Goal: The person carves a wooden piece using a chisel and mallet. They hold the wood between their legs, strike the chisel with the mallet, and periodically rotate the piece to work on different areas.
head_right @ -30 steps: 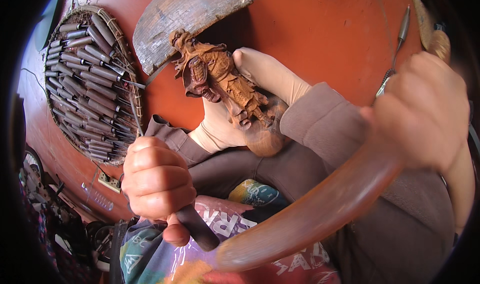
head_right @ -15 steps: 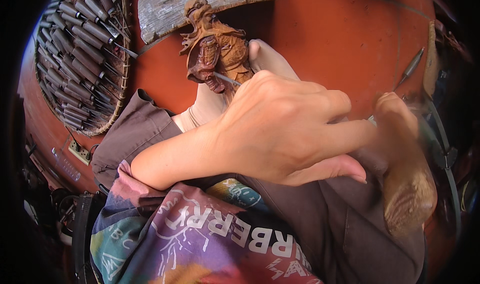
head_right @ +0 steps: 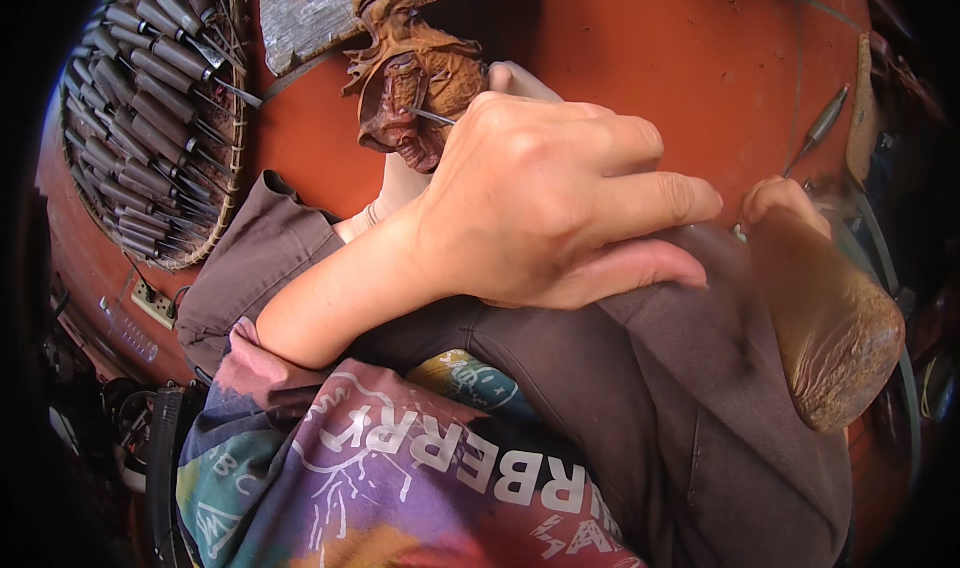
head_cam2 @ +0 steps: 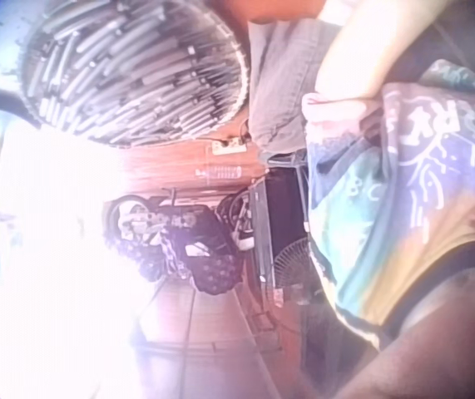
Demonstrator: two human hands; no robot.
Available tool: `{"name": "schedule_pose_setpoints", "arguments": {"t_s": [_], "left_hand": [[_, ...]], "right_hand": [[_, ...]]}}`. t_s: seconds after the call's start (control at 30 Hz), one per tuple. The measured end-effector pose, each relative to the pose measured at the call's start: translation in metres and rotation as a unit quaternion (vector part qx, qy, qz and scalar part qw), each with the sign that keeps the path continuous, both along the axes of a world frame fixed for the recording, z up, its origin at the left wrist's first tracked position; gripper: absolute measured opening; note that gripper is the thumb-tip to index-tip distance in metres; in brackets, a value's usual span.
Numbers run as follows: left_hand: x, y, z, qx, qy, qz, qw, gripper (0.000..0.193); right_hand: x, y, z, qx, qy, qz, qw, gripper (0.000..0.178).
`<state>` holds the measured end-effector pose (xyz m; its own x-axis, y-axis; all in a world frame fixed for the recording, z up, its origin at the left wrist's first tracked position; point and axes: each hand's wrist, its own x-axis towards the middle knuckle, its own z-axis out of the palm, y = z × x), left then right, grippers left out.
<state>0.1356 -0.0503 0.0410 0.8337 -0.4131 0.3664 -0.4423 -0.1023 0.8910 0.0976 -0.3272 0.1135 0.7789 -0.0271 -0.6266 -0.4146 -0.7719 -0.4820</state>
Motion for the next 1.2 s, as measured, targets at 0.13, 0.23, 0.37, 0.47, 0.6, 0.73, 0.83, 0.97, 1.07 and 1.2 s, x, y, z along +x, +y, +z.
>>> {"name": "schedule_pose_setpoints", "arguments": {"t_s": [0.13, 0.23, 0.37, 0.47, 0.6, 0.73, 0.83, 0.97, 1.07, 1.2], "left_hand": [[-0.001, -0.002, -0.007, -0.001, -0.02, 0.013, 1.0, 0.034], [-0.001, -0.013, -0.015, -0.015, -0.051, 0.067, 0.996, 0.033], [0.005, -0.005, -0.007, 0.014, -0.042, 0.058, 0.997, 0.032], [0.009, -0.006, -0.006, -0.018, -0.052, 0.063, 0.996, 0.031], [0.007, -0.008, -0.009, -0.007, -0.051, 0.083, 0.995, 0.031], [0.008, -0.008, -0.005, -0.018, -0.04, 0.096, 0.994, 0.032], [0.01, -0.006, 0.0, -0.014, -0.003, 0.08, 0.997, 0.031], [0.009, -0.001, 0.006, 0.007, 0.088, 0.042, 0.995, 0.031], [0.007, -0.013, -0.009, 0.015, -0.061, 0.119, 0.991, 0.03], [0.014, 0.005, 0.017, 0.215, -0.145, 0.114, 0.959, 0.029]], "right_hand": [[0.0, 0.003, 0.001, -0.009, 0.004, -0.003, 1.0, 0.031], [0.0, 0.004, 0.002, -0.011, 0.009, -0.003, 1.0, 0.031], [0.005, 0.001, -0.001, -0.005, 0.012, 0.007, 1.0, 0.032], [-0.005, 0.005, 0.009, -0.022, 0.015, -0.009, 1.0, 0.032], [-0.007, 0.001, 0.013, -0.022, 0.015, -0.013, 1.0, 0.032], [-0.008, 0.003, 0.011, -0.028, 0.019, -0.014, 0.999, 0.033], [-0.008, 0.003, 0.012, -0.036, 0.019, -0.014, 0.999, 0.033], [-0.006, 0.004, 0.015, -0.044, 0.015, -0.013, 0.999, 0.034], [0.001, -0.003, 0.011, -0.037, 0.023, -0.013, 0.999, 0.034], [0.021, 0.021, 0.028, -0.107, 0.068, 0.054, 0.99, 0.03]]}}
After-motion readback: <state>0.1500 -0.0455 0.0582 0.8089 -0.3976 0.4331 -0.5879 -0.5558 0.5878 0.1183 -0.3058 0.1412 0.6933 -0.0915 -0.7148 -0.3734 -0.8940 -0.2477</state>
